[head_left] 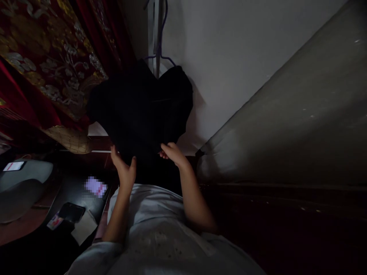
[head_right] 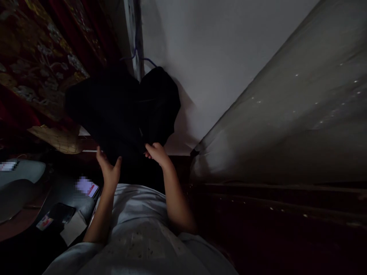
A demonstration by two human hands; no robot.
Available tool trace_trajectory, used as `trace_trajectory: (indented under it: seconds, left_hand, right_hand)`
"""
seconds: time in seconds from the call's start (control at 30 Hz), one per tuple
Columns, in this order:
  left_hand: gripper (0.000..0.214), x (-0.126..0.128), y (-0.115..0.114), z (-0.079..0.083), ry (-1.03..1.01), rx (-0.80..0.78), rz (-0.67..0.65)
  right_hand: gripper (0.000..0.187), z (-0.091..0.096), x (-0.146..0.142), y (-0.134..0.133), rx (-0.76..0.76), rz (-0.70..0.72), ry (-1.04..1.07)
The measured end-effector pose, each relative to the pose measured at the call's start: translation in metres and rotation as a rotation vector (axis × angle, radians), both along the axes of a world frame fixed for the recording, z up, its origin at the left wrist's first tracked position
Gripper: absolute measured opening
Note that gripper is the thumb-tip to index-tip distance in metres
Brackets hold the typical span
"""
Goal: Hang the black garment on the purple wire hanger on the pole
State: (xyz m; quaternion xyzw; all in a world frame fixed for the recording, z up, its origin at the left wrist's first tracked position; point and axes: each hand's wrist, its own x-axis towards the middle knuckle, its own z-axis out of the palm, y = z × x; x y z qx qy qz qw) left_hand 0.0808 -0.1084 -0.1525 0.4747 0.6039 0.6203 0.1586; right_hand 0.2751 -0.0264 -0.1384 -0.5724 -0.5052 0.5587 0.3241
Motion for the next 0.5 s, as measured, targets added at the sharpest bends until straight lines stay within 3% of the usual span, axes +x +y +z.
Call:
trace_trajectory:
  seconds: [0.07,0.2,0.27,0.37,0.5]
  left_hand:
    - [0.074,0.012,0.001,0.006,0.211,0.152,0.039]
    - [0.041,0.053,0.019,0.005,0.326,0.139,-0.404]
    - [0.032,0.069,0.033,0.001,0.286,0.108,-0.513]
    - [0.024,0.079,0.047,-0.004,0.217,0.089,-0.531]
    - [0.024,0.079,0.049,-0.005,0.140,0.077,-0.533]
  right_hand:
    - [0.042,0.007,0.000,-0.003,-0.003,-0.078,0.033]
    - [0.053,0.017,-0.005,-0.006,0.094,-0.286,0.057]
    - [0.059,0.018,-0.007,-0.007,0.214,-0.318,0.023]
    - [0.060,0.015,-0.009,-0.007,0.322,-0.324,0.032]
    - [0.054,0.006,-0.010,-0.004,0.340,-0.276,0.059]
